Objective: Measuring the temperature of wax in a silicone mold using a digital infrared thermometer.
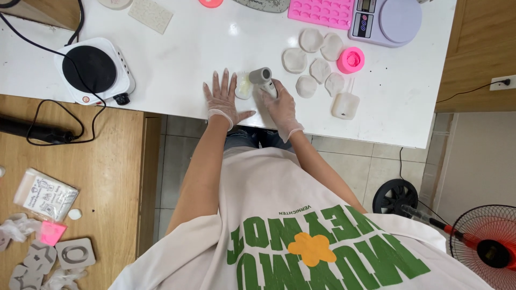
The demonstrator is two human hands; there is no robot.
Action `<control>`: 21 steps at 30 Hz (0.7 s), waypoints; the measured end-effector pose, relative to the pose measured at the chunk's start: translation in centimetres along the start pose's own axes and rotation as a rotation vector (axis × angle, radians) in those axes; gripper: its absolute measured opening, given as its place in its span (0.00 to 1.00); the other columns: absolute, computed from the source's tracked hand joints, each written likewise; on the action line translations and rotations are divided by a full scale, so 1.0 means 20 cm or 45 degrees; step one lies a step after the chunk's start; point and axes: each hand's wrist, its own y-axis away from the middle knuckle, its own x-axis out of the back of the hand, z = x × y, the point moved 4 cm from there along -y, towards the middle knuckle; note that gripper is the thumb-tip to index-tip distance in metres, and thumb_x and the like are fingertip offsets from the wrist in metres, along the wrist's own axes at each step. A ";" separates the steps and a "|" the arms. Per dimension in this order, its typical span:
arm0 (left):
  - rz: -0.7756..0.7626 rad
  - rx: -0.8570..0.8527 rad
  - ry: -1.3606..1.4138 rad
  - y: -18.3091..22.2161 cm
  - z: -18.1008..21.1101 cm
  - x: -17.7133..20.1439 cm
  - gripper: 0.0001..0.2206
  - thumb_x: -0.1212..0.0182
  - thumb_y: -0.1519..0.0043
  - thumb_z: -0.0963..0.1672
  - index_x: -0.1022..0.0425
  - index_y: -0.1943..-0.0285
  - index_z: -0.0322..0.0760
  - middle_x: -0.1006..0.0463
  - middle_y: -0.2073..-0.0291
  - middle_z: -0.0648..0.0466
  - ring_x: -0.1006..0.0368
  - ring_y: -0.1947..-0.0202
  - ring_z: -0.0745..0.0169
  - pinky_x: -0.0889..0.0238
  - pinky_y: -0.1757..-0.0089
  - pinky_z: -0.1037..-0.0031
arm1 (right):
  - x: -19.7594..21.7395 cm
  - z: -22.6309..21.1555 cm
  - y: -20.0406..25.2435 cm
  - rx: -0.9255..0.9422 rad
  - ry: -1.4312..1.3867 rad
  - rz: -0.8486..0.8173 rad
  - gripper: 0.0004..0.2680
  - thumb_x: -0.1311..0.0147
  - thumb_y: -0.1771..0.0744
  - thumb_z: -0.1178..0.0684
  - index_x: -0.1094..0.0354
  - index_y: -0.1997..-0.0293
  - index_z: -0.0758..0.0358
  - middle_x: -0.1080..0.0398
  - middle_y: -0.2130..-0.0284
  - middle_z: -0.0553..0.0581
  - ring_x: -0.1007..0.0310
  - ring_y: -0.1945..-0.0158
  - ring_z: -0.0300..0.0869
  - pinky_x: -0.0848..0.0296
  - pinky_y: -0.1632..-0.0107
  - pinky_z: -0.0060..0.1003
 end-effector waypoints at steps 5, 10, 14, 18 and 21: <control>0.016 -0.009 0.007 0.04 -0.01 0.03 0.55 0.63 0.44 0.72 0.83 0.19 0.47 0.87 0.22 0.52 0.89 0.23 0.41 0.79 0.31 0.38 | 0.01 0.03 -0.02 0.125 0.139 -0.026 0.15 0.41 0.34 0.44 0.33 0.40 0.40 0.25 0.48 0.53 0.28 0.41 0.54 0.31 0.36 0.52; 0.020 -0.007 0.012 0.04 -0.01 0.02 0.55 0.63 0.44 0.72 0.84 0.19 0.46 0.87 0.22 0.51 0.91 0.24 0.40 0.80 0.31 0.38 | 0.01 0.05 0.03 0.207 0.259 -0.084 0.16 0.41 0.35 0.47 0.33 0.40 0.40 0.25 0.50 0.53 0.27 0.43 0.55 0.29 0.38 0.54; 0.020 -0.008 0.036 0.02 -0.01 0.01 0.56 0.62 0.45 0.72 0.84 0.19 0.47 0.88 0.22 0.52 0.91 0.24 0.40 0.81 0.31 0.37 | 0.00 0.06 0.03 0.269 0.332 -0.062 0.16 0.40 0.36 0.45 0.32 0.41 0.37 0.25 0.53 0.51 0.26 0.45 0.54 0.28 0.40 0.54; 0.018 -0.004 0.026 0.04 -0.01 0.02 0.56 0.62 0.45 0.72 0.84 0.19 0.47 0.88 0.22 0.52 0.92 0.24 0.41 0.81 0.31 0.37 | 0.01 0.01 0.00 0.296 0.364 -0.022 0.15 0.41 0.35 0.43 0.32 0.42 0.37 0.25 0.54 0.51 0.25 0.46 0.54 0.28 0.40 0.54; 0.019 -0.011 0.044 0.05 -0.01 0.03 0.56 0.61 0.45 0.72 0.84 0.19 0.47 0.87 0.22 0.52 0.91 0.24 0.41 0.81 0.31 0.38 | 0.02 -0.02 -0.02 0.294 0.366 -0.042 0.15 0.41 0.35 0.44 0.33 0.42 0.38 0.26 0.53 0.52 0.25 0.46 0.57 0.27 0.41 0.55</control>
